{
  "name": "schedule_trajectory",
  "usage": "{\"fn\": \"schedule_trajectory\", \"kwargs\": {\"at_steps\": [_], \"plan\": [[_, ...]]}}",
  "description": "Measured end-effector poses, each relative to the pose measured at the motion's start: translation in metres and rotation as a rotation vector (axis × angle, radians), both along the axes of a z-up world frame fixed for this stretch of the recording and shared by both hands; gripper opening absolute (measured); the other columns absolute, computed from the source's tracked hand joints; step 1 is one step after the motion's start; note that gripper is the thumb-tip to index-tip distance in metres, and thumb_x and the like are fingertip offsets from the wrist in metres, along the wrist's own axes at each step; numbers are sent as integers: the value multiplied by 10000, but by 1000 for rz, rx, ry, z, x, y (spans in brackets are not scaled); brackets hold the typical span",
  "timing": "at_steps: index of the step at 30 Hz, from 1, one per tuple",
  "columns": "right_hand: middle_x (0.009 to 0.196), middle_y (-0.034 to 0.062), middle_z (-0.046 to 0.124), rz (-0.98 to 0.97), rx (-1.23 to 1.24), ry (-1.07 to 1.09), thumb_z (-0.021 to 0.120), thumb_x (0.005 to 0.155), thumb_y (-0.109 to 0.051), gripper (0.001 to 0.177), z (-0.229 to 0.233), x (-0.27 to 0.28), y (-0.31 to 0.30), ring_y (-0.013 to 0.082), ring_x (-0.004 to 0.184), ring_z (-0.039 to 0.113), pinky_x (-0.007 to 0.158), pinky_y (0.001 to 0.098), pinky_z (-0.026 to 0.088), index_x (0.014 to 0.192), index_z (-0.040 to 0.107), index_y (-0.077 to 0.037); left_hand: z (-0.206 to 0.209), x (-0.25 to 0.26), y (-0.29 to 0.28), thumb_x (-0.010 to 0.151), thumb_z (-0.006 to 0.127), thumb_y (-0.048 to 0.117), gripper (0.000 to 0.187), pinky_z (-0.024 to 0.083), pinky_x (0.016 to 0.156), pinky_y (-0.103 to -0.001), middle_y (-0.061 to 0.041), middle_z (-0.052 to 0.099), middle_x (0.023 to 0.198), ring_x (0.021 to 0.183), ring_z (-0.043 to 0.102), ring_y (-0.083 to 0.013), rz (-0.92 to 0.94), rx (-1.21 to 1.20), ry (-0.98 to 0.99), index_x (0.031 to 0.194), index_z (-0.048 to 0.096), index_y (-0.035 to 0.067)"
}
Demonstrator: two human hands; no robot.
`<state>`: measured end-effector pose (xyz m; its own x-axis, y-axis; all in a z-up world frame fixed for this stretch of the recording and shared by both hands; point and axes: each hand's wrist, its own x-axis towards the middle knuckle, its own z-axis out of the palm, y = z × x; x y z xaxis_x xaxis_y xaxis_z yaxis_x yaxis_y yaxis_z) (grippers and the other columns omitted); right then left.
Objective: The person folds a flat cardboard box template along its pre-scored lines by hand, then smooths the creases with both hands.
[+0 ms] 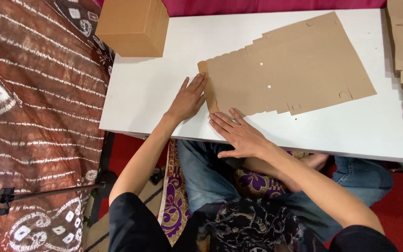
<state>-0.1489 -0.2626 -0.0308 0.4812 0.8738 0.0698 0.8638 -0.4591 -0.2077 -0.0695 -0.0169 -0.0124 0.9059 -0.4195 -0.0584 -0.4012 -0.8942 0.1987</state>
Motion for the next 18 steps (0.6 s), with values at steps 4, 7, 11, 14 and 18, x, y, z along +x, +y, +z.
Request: {"fn": "schedule_trajectory", "kwargs": {"at_steps": [4, 7, 11, 14, 18], "plan": [[1679, 122, 209, -24, 23, 28, 442, 893, -807, 1046, -2, -2, 3, 260, 1547, 173, 1239, 567, 9, 1618, 190, -96, -1, 8, 3, 1089, 455, 315, 608, 57, 1309, -474, -117, 238, 1712, 1591, 181, -233, 4, 12, 12, 1626, 301, 74], [1656, 122, 273, -76, 87, 37, 371, 966, -755, 915, -4, 6, 7, 260, 1534, 219, 1235, 552, 14, 1585, 281, -86, 5, 19, 1, 1064, 461, 325, 656, 24, 1300, -502, -133, 208, 1719, 1596, 155, -250, -19, -12, 51, 1636, 264, 71], [1618, 171, 334, -169, 102, 75, 346, 1002, -708, 847, -7, 36, 27, 284, 1521, 268, 1226, 596, 55, 1546, 348, -59, 4, 29, 2, 1031, 482, 304, 678, 93, 1297, -498, -144, 244, 1705, 1587, 189, -268, -25, -22, 63, 1631, 275, 65], [1613, 209, 342, -218, 80, 77, 324, 1017, -683, 838, 3, 64, 43, 314, 1523, 279, 1212, 627, 87, 1529, 376, -21, -6, 42, 10, 1046, 463, 274, 610, 165, 1287, -482, -131, 305, 1682, 1573, 236, -259, -34, -15, 43, 1607, 337, 72], [1641, 232, 276, -278, 63, 94, 298, 1001, -736, 927, 2, 72, 54, 327, 1545, 220, 1215, 627, 53, 1545, 337, 13, -6, 42, 8, 1075, 450, 218, 554, 195, 1273, -499, -142, 310, 1680, 1577, 204, -285, -44, 48, -14, 1599, 361, 63]]}}
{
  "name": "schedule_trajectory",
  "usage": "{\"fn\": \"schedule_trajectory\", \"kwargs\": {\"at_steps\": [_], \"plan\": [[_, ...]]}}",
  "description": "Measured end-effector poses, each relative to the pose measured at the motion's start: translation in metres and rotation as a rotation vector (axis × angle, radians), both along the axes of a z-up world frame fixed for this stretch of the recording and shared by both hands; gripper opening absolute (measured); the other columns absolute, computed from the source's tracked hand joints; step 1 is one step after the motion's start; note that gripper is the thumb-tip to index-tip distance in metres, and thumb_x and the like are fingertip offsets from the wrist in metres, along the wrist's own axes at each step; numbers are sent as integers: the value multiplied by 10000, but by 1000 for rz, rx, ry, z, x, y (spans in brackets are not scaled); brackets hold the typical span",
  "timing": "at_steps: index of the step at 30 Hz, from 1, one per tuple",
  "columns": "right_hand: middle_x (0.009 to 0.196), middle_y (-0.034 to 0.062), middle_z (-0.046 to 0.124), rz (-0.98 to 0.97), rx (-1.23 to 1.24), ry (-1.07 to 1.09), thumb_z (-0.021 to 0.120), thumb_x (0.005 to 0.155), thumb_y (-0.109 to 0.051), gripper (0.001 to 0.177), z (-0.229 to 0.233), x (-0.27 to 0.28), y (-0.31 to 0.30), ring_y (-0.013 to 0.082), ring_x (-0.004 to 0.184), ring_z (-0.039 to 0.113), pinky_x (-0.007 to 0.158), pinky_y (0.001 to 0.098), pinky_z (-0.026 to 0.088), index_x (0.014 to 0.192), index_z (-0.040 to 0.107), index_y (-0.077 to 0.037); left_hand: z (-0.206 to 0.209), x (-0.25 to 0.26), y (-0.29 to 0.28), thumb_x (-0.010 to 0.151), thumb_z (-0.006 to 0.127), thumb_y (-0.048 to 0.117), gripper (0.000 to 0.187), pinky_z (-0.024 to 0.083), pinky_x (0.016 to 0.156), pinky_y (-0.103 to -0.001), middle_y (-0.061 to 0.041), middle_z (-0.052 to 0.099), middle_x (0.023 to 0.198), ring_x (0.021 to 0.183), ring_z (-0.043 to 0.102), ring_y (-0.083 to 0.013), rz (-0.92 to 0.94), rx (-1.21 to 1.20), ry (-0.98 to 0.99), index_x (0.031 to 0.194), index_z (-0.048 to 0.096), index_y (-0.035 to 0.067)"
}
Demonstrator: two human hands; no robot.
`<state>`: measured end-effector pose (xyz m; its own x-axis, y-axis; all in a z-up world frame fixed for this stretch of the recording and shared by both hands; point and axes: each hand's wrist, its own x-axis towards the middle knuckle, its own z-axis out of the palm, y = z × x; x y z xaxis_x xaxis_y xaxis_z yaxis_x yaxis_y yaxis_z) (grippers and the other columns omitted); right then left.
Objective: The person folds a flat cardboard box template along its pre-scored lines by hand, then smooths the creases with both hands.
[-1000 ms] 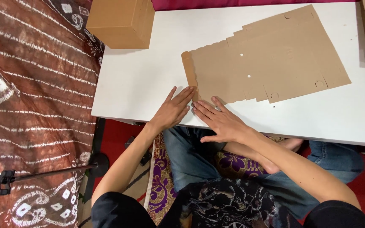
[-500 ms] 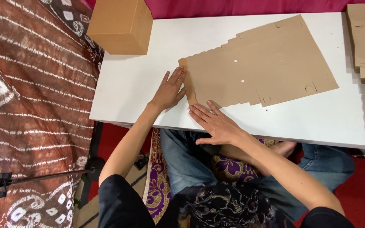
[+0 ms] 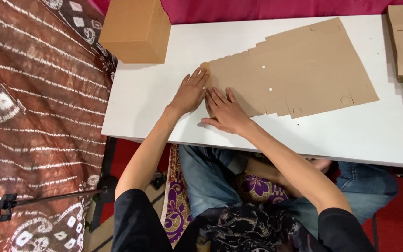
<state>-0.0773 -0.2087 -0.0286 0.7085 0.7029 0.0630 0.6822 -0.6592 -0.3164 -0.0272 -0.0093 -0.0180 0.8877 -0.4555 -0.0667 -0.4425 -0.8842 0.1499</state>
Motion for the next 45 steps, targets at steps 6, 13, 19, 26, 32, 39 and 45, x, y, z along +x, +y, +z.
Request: {"fn": "schedule_trajectory", "kwargs": {"at_steps": [6, 13, 19, 26, 32, 39, 45], "plan": [[1641, 256, 253, 63, 46, -65, 379, 988, -725, 958, -2, -42, -14, 359, 1542, 196, 1211, 628, 45, 1568, 276, 31, -4, -9, -5, 1089, 384, 166, 546, 154, 1282, -501, -150, 259, 1700, 1585, 183, -292, 40, -34, 12, 1619, 309, 59], [1654, 205, 243, 95, 21, -52, 400, 992, -697, 912, -1, -78, -43, 319, 1545, 182, 1222, 593, 51, 1580, 271, -12, 12, -33, -17, 1099, 374, 148, 527, 79, 1295, -446, -141, 278, 1697, 1587, 195, -239, 17, -64, 11, 1613, 324, 47], [1657, 183, 248, 85, 28, -59, 391, 992, -698, 896, 2, -81, -44, 302, 1547, 182, 1229, 576, 49, 1578, 280, -30, 13, -58, -9, 1112, 360, 299, 574, 36, 1304, -465, -115, 252, 1707, 1590, 166, -244, -162, -86, 79, 1641, 262, 101], [1655, 189, 250, 94, 8, -80, 422, 990, -687, 909, 3, -81, -43, 313, 1543, 189, 1227, 582, 51, 1596, 251, -32, 11, -14, 15, 1140, 337, 339, 561, 4, 1307, -452, -101, 247, 1710, 1586, 193, -215, -66, -48, 26, 1650, 256, 121], [1657, 186, 260, 58, 26, -64, 419, 1002, -659, 877, 2, -81, -41, 308, 1541, 209, 1222, 590, 39, 1591, 272, -26, 10, -7, 11, 1121, 454, 279, 520, 79, 1304, -448, -118, 338, 1670, 1561, 261, -232, -51, -191, -23, 1590, 391, 65], [1644, 239, 272, -58, 76, 24, 374, 1024, -669, 882, 2, -37, -6, 339, 1541, 227, 1200, 651, 6, 1565, 317, 25, 11, -1, 13, 1115, 443, 265, 490, 164, 1290, -453, -122, 409, 1630, 1535, 323, -231, -59, -147, 2, 1561, 439, 63], [1671, 219, 229, -162, 31, -2, 347, 1034, -677, 888, -11, 16, 28, 315, 1566, 156, 1209, 645, -58, 1581, 282, 20, 1, 6, 14, 1063, 393, 171, 522, 163, 1279, -526, -118, 387, 1647, 1542, 312, -249, -47, -109, 3, 1572, 422, 60]]}}
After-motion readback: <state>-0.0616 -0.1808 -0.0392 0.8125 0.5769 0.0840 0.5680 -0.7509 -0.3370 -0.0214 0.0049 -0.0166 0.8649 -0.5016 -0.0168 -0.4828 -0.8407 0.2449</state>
